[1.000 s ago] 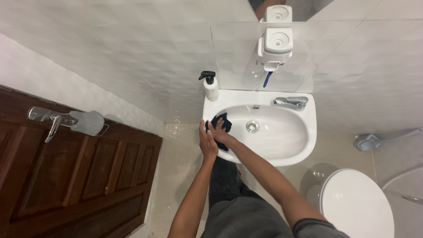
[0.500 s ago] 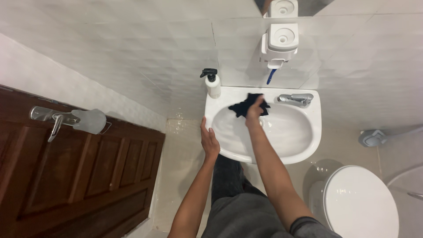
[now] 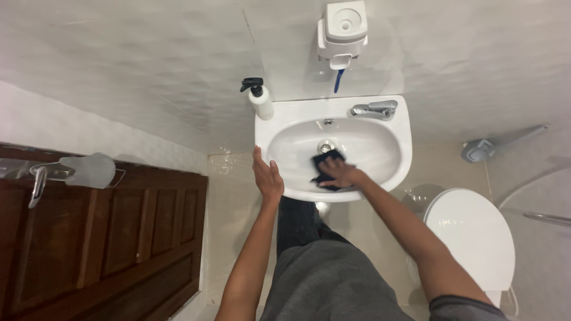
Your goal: The person cleans a bathroom sink by spraying a cleaning agent from a bottle and wiping the basin and faucet with a black cloth.
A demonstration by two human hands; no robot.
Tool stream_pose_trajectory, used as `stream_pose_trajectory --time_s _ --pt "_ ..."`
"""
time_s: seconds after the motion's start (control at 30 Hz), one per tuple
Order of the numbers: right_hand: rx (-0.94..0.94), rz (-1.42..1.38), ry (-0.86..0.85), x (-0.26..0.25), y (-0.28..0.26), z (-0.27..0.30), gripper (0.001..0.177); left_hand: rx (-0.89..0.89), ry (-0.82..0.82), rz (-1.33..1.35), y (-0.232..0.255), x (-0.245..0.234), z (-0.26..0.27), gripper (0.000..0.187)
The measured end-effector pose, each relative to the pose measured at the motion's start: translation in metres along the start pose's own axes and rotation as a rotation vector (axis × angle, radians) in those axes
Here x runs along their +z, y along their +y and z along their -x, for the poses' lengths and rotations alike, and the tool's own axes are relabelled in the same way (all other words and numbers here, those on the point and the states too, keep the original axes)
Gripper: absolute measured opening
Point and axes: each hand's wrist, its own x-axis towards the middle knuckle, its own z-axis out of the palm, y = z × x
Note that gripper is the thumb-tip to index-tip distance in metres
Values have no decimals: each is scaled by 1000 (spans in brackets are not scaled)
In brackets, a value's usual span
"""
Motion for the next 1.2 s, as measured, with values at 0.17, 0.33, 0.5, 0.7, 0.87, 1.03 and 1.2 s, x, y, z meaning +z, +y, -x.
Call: stream_pose_trajectory --time_s 0.17,0.33,0.5,0.7,0.87,1.03,1.2 --pt "168 17 477 -11 17 -5 115 3 -20 -4 0 -1 -3 70" --pt "-58 -70 430 -28 -93 -61 104 27 35 81 -8 2 -4 67" --pt "-414 -462 4 -47 -116 -16 103 40 74 139 -11 2 -4 66" --pt "-376 -1 65 -28 -41 -10 102 10 83 168 -13 0 0 69" --pt "217 -198 292 -54 -102 -50 111 20 90 172 -14 3 -2 68" --pt "-415 -418 -10 -56 -135 -28 103 -4 72 185 -12 -1 -4 69" --pt "-151 -29 -72 -29 -28 12 95 104 -26 -29 -12 -1 -4 71"
